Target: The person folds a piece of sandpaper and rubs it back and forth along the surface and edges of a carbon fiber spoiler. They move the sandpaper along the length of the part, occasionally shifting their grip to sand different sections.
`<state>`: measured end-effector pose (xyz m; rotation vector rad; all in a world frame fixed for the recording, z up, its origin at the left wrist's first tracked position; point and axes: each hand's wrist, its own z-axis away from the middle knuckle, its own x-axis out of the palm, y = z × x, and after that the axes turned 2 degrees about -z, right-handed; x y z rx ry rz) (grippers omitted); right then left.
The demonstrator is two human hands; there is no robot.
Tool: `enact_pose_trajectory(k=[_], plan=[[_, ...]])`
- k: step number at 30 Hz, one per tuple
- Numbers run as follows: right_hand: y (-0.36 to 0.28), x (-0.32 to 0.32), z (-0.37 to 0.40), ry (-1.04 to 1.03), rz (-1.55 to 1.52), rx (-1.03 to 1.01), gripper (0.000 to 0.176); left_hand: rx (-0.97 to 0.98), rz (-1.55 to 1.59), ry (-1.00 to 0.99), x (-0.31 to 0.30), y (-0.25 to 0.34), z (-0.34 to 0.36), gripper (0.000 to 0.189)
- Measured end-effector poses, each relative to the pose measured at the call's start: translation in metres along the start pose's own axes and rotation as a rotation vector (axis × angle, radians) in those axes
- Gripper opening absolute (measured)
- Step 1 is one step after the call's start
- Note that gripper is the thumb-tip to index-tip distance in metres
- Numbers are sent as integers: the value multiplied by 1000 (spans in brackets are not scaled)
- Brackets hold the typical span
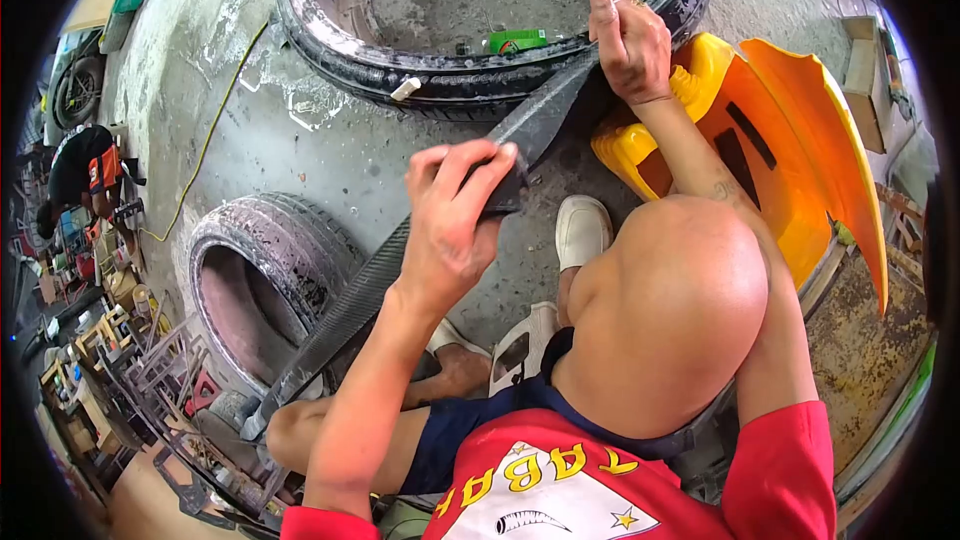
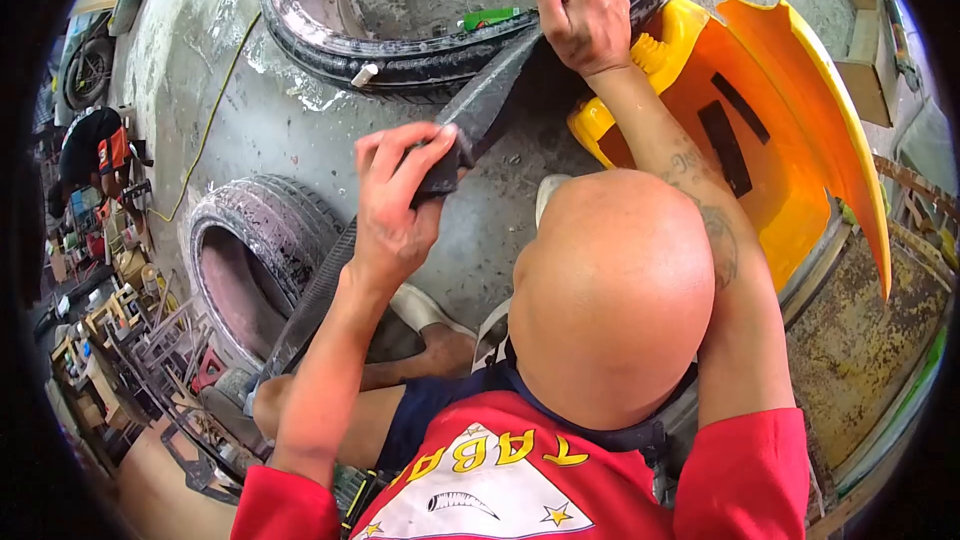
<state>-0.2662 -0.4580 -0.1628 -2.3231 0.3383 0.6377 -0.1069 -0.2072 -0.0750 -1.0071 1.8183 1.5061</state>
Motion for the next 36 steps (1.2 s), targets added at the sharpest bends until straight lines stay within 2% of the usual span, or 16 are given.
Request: enact_pose_trajectory(k=[2, 4, 5, 6, 8, 10, 12, 14, 15, 21, 24, 27, 28, 30, 34, 36], plan=[[-7, -7, -2, -105, -55, 199, 46, 13, -13, 33, -2, -9, 29, 64], [3, -2, -1, -102, -62, 177, 46, -24, -48, -25, -10, -6, 25, 67], [12, 2, 3, -67, 60, 25, 29, 15, -33, -30, -5, -7, 17, 68], [15, 4, 9, -39, 178, -123, 22, 47, -16, -41, -2, -2, 7, 69], [10, -2, 5, -49, 198, -200, 30, 34, -1, -77, 0, 4, -7, 68], [9, -2, 4, -92, 87, -35, 26, 82, 0, -49, -2, -1, -2, 67], [4, -1, 2, -70, 30, 12, 29, 66, -27, -39, -3, -8, 16, 65], [-3, -1, 0, -26, -29, 133, 48, 73, -58, -77, -6, -9, 18, 65], [1, 1, 1, -61, 77, 89, 48, 96, -39, -84, -3, -4, 4, 65], [-9, -4, -2, -54, -50, 159, 48, 67, -23, -55, -12, -4, 18, 67], [-4, -3, -1, -61, 7, 121, 49, 49, -63, -58, -8, 1, 7, 64], [-4, -4, -2, -94, -36, 169, 51, -62, 63, 149, -2, -8, -31, 33], [-4, -5, -2, -105, -50, 208, 51, -132, 73, 243, -4, -14, -27, 34], [-1, -4, -4, -119, -43, 217, 49, -240, 146, 263, -21, -8, 1, 45], [-1, -3, 0, -78, -38, 152, 42, -151, -58, 117, -6, 19, 15, 43], [0, -4, 1, -90, 30, 64, 41, -118, -40, 177, 9, 11, -5, 42]])
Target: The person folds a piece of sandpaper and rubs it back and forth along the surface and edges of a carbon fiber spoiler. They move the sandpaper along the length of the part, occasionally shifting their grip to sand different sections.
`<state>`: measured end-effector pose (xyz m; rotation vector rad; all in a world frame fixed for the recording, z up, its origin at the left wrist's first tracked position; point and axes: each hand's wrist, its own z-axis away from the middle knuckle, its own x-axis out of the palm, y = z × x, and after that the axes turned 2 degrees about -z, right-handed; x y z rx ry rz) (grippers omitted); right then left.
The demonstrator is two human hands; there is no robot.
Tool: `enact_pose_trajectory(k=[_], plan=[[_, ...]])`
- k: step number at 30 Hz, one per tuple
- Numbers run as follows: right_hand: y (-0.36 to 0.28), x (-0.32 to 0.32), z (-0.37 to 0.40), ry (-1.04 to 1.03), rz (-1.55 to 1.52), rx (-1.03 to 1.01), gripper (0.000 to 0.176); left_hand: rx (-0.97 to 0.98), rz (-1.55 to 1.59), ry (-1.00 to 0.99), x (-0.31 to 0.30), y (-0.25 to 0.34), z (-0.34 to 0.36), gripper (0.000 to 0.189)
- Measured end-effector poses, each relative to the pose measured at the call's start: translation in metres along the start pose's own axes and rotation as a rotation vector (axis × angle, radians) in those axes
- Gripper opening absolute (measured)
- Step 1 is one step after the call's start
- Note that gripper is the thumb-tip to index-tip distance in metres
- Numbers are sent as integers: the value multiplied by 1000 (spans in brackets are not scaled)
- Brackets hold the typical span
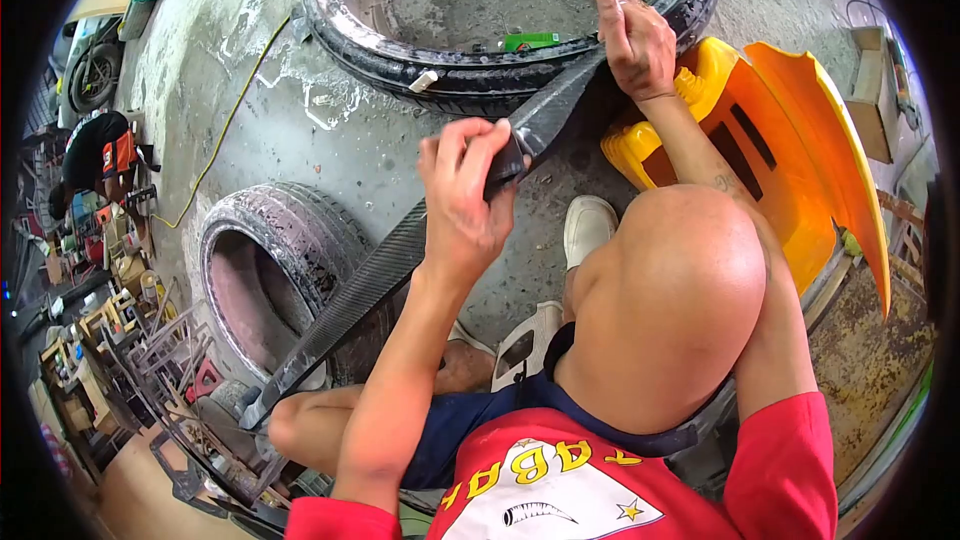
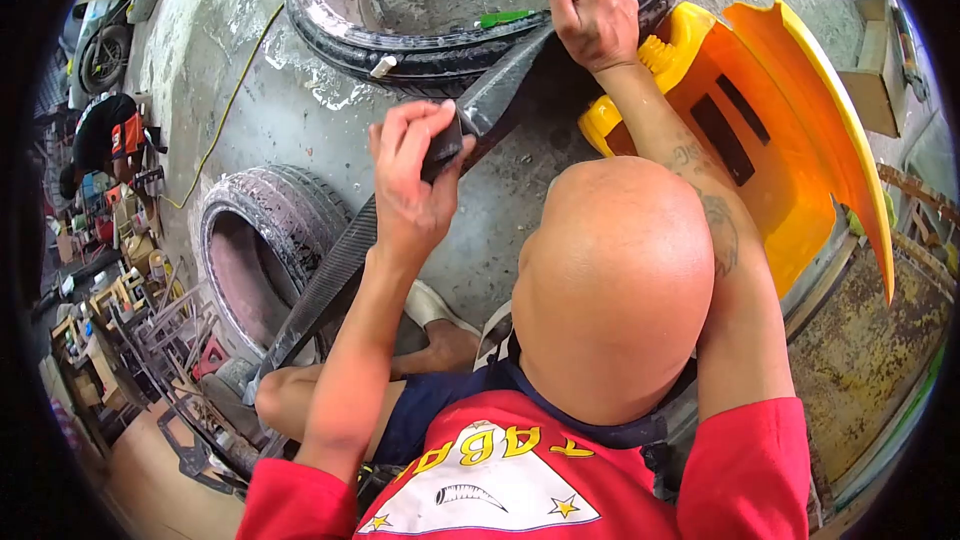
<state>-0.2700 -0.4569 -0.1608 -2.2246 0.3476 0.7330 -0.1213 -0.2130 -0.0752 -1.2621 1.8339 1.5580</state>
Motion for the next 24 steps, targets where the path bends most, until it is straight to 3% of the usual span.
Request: enact_pose_trajectory(k=[5, 10, 13, 16, 17, 21, 24], plan=[[2, 6, 1, 26, -32, 47, 52, 40, -44, 6, -4, -7, 18, 42], [3, 5, -1, 8, 6, 45, 54, 37, -15, 67, 7, -6, -3, 39], [-7, 3, -3, 32, -88, 140, 54, -30, -52, 42, -3, 4, 31, 34], [1, 6, 0, 35, 16, 44, 53, 22, -24, 19, 2, -10, 2, 35], [-6, 1, -2, -5, -65, 129, 53, -24, -15, 8, 2, -5, -9, 37], [-9, 0, -4, 19, -66, 142, 54, -17, -88, 32, -6, 5, 25, 36], [-8, 2, -4, 14, -8, 124, 54, 9, -54, 9, 0, -4, 12, 35]])
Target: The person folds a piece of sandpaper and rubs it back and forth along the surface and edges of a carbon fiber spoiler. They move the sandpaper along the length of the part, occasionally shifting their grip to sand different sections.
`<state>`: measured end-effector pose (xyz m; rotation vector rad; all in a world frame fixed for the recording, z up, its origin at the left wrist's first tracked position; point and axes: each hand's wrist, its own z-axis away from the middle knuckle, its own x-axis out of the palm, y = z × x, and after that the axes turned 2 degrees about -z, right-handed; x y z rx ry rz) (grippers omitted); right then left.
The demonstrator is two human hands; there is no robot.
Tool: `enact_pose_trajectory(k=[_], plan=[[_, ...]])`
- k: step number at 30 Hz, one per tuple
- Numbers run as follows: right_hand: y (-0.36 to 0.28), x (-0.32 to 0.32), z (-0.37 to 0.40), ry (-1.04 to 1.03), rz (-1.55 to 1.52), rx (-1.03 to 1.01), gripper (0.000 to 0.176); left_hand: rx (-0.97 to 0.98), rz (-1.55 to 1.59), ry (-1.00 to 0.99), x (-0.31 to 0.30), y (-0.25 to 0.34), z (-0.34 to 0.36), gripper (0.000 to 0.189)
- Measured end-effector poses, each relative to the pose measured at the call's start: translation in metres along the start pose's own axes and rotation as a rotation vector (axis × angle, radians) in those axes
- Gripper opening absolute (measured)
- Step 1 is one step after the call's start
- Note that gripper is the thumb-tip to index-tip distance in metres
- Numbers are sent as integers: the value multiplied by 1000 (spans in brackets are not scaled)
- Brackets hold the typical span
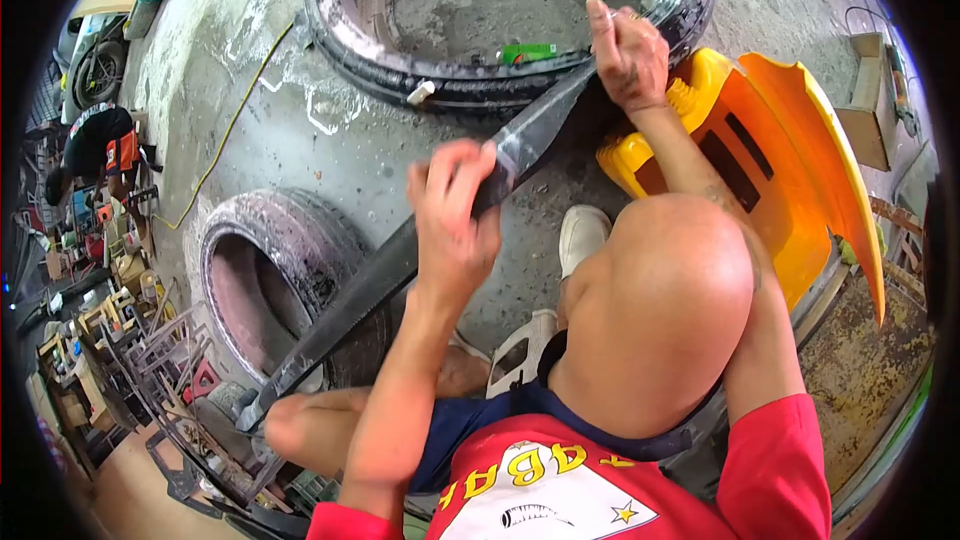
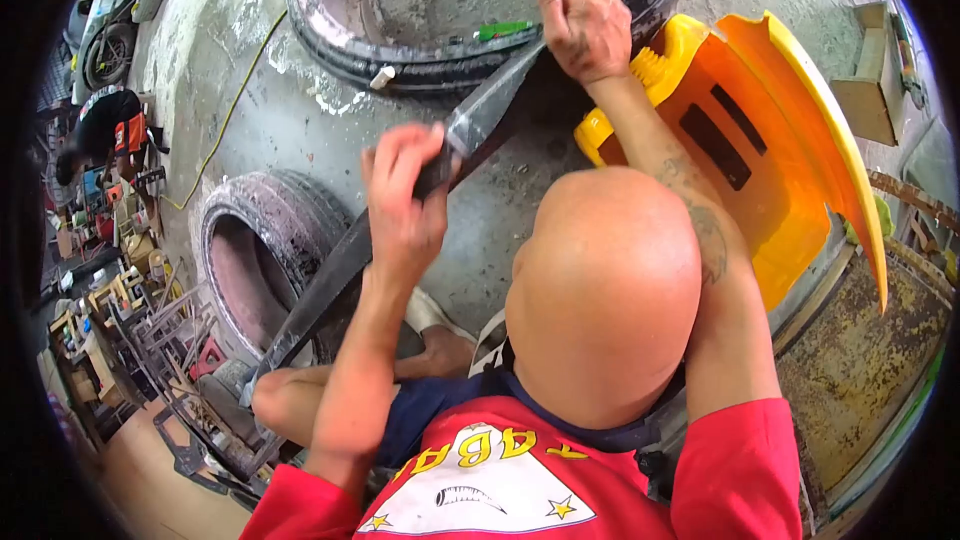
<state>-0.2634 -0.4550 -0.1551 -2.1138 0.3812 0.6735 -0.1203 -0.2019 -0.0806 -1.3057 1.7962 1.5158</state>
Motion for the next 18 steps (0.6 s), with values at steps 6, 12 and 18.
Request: enact_pose_trajectory(k=[6, 12, 18], plan=[[-1, -2, -3, 26, -41, 23, 57, -8, -7, 53, -3, 11, 7, 31], [-2, -4, 0, -16, -84, 34, 54, -22, 49, 65, 8, 0, -15, 35], [2, -2, -1, -37, -50, 38, 52, -9, 5, 30, 6, -2, -6, 33]])
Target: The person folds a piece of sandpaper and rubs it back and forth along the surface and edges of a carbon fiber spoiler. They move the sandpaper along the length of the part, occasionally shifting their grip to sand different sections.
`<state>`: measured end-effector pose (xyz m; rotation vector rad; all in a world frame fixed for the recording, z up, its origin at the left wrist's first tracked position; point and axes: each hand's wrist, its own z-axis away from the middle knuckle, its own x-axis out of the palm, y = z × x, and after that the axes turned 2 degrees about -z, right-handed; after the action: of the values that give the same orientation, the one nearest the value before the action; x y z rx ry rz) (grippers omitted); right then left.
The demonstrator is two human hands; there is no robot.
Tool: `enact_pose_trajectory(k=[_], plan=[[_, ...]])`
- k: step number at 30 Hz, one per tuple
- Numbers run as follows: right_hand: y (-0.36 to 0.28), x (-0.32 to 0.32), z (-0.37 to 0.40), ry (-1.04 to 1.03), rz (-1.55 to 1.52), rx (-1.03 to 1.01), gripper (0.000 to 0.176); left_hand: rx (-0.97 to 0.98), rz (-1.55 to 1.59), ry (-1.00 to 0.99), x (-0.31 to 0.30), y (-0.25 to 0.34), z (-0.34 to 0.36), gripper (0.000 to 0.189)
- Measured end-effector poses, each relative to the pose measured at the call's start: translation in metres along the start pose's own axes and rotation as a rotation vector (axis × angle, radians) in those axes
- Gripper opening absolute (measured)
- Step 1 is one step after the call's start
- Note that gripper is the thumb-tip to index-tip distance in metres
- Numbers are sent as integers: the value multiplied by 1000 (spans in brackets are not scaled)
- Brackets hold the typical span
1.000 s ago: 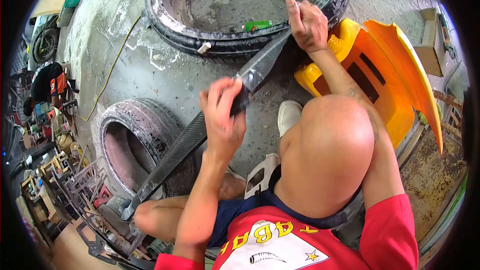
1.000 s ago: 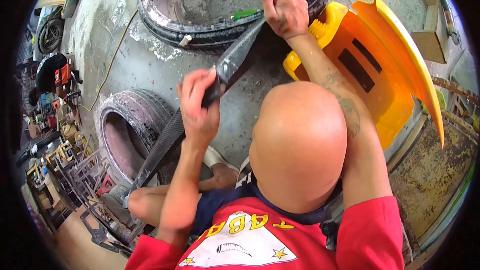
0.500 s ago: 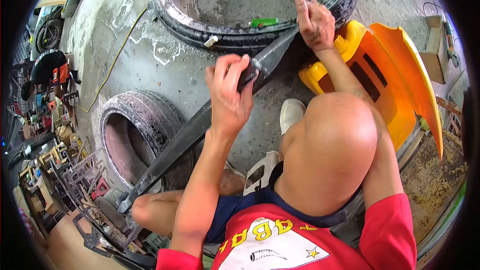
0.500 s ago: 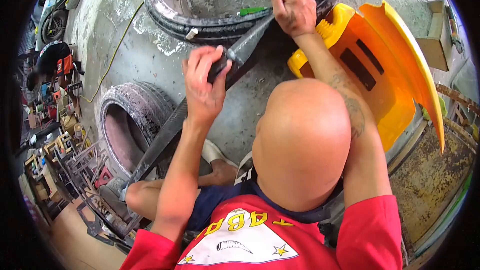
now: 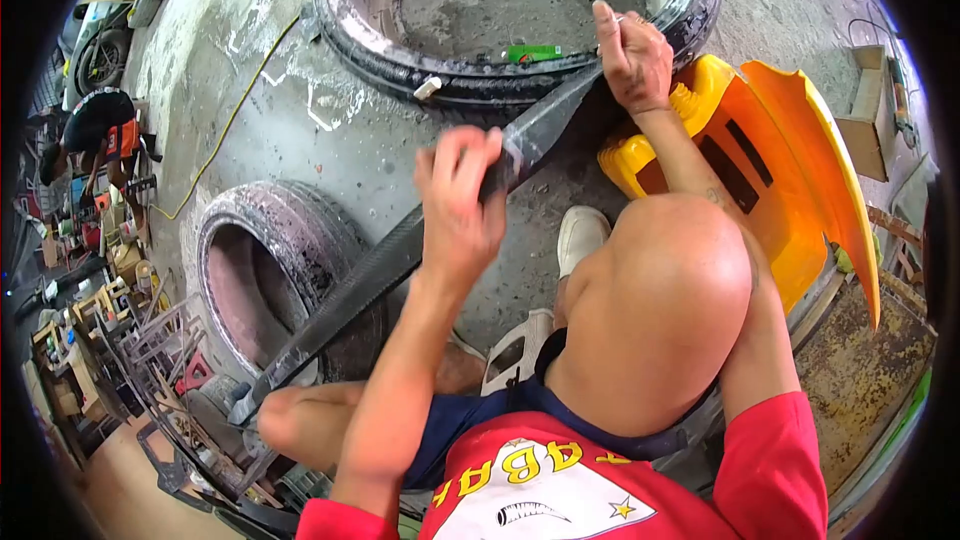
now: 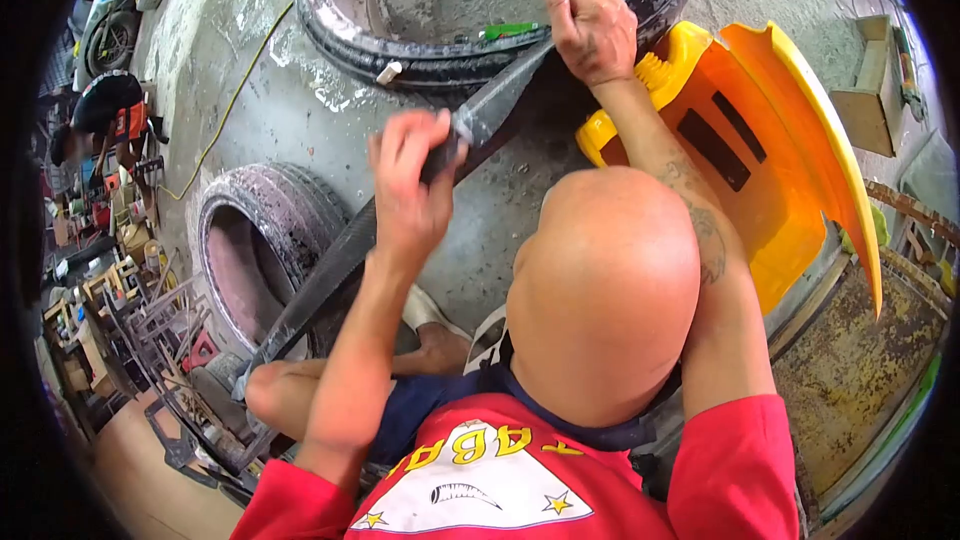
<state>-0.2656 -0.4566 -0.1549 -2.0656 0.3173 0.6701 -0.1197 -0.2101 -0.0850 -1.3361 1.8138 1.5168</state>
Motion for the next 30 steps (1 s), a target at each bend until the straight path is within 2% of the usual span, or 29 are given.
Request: enact_pose_trajectory(k=[4, 8, 9, 10, 12, 15, 18, 20, 23, 25, 28, 29, 30], plan=[[-3, -1, 1, 19, -10, -1, 53, -232, 243, 118, -5, -19, -23, 30], [-2, -2, 1, -6, -33, 32, 54, -352, 210, 91, -34, 3, 16, 38], [-1, 0, 1, 11, -40, 16, 54, -275, 206, 53, -23, 0, 18, 40], [-2, 0, 2, 2, -39, 20, 54, -159, 39, 20, -8, 3, 11, 39], [-3, 0, 1, 0, -37, 27, 53, -118, 61, 43, 10, -1, -12, 39], [-2, -3, 4, 5, 8, 11, 56, -99, 28, 67, -2, 12, 8, 30], [-4, -2, -2, 0, -15, 24, 58, -77, 6, 57, -3, 9, 14, 27], [-1, -1, 1, -16, 22, 3, 57, -85, 34, 27, 5, 1, -15, 28], [-2, 0, 1, 3, -7, 4, 58, -25, -5, 29, 8, -3, -4, 26], [-2, 1, 1, 1, 4, 34, 58, -102, 1, 82, -5, 11, 21, 25], [-2, 1, 0, 15, 12, 1, 58, -102, 4, 20, -3, 7, 0, 24], [-3, -2, 0, -30, -19, 45, 58, -90, -14, 3, -3, 7, -13, 24], [-5, -2, 2, -25, -20, 42, 58, -137, 18, 64, 4, 5, -16, 21]])
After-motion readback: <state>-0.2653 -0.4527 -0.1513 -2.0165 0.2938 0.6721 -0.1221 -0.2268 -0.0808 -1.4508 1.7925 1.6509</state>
